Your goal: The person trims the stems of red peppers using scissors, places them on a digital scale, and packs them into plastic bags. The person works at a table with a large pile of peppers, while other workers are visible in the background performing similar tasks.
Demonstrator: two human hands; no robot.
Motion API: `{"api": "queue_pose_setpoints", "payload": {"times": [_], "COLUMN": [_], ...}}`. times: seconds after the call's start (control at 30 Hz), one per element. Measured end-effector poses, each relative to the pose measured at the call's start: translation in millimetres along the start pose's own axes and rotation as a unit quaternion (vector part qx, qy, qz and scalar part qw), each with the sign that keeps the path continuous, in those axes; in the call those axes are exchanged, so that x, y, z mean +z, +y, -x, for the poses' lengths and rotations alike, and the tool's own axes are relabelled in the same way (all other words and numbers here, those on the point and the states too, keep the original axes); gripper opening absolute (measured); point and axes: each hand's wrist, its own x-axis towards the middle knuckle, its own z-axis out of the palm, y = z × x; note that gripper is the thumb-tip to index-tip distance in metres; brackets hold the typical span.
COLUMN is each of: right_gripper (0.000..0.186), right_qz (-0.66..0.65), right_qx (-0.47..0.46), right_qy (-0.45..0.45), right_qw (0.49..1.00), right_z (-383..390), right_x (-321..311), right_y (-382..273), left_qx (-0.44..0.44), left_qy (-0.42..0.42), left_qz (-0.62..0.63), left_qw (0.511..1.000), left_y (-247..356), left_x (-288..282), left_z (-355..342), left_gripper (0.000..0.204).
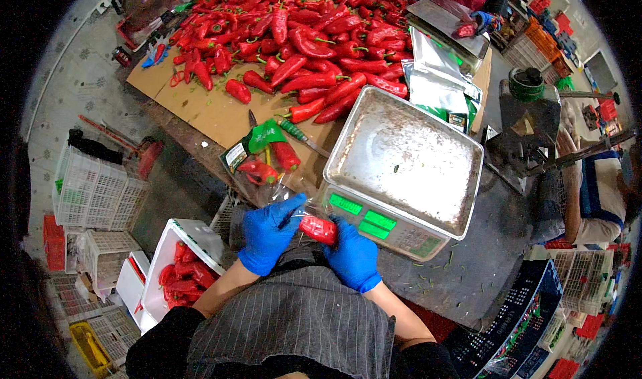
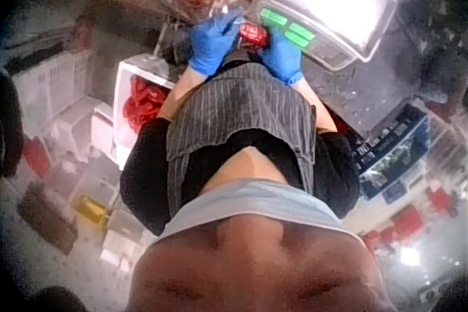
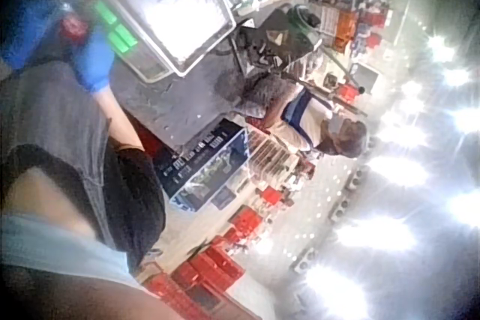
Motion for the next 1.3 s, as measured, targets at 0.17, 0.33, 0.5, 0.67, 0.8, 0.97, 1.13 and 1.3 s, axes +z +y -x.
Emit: {"api": "queue_pose_setpoints", "payload": {"times": [0.17,0.33,0.5,0.67,0.8,0.97,1.13,1.3], "right_gripper": [0.042,0.034,0.051,0.049,0.049,0.056,0.048,0.035], "right_qz": [0.021,0.028,-0.120,-0.238,-0.152,-0.313,-0.339,-0.300], "right_qx": [-0.082,-0.140,-0.154,-0.169,-0.192,-0.012,-0.171,-0.130], "right_qy": [-0.024,-0.042,0.026,0.029,0.066,-0.022,-0.086,-0.276], "right_qw": [0.996,0.989,0.980,0.956,0.967,0.950,0.921,0.904], "right_z": [-5,-21,-48,-93,-117,-144,-84,-21], "right_x": [12,10,45,80,92,127,75,15], "right_y": [-4,-15,-9,-17,-18,-18,-2,-11], "left_qx": [0.052,0.048,0.019,0.027,0.032,0.028,0.112,0.049], "left_qy": [-0.025,-0.077,-0.080,-0.041,-0.032,-0.032,-0.175,-0.117], "left_qz": [-0.035,-0.040,-0.068,-0.033,-0.047,-0.021,0.058,-0.046], "left_qw": [0.998,0.995,0.994,0.998,0.998,0.999,0.976,0.991], "left_y": [11,19,20,10,12,8,2,-43], "left_x": [2,7,5,11,11,12,-26,-55], "left_z": [1,4,2,7,4,4,11,30], "left_gripper": [0.034,0.035,0.033,0.033,0.032,0.030,0.047,0.079]}}
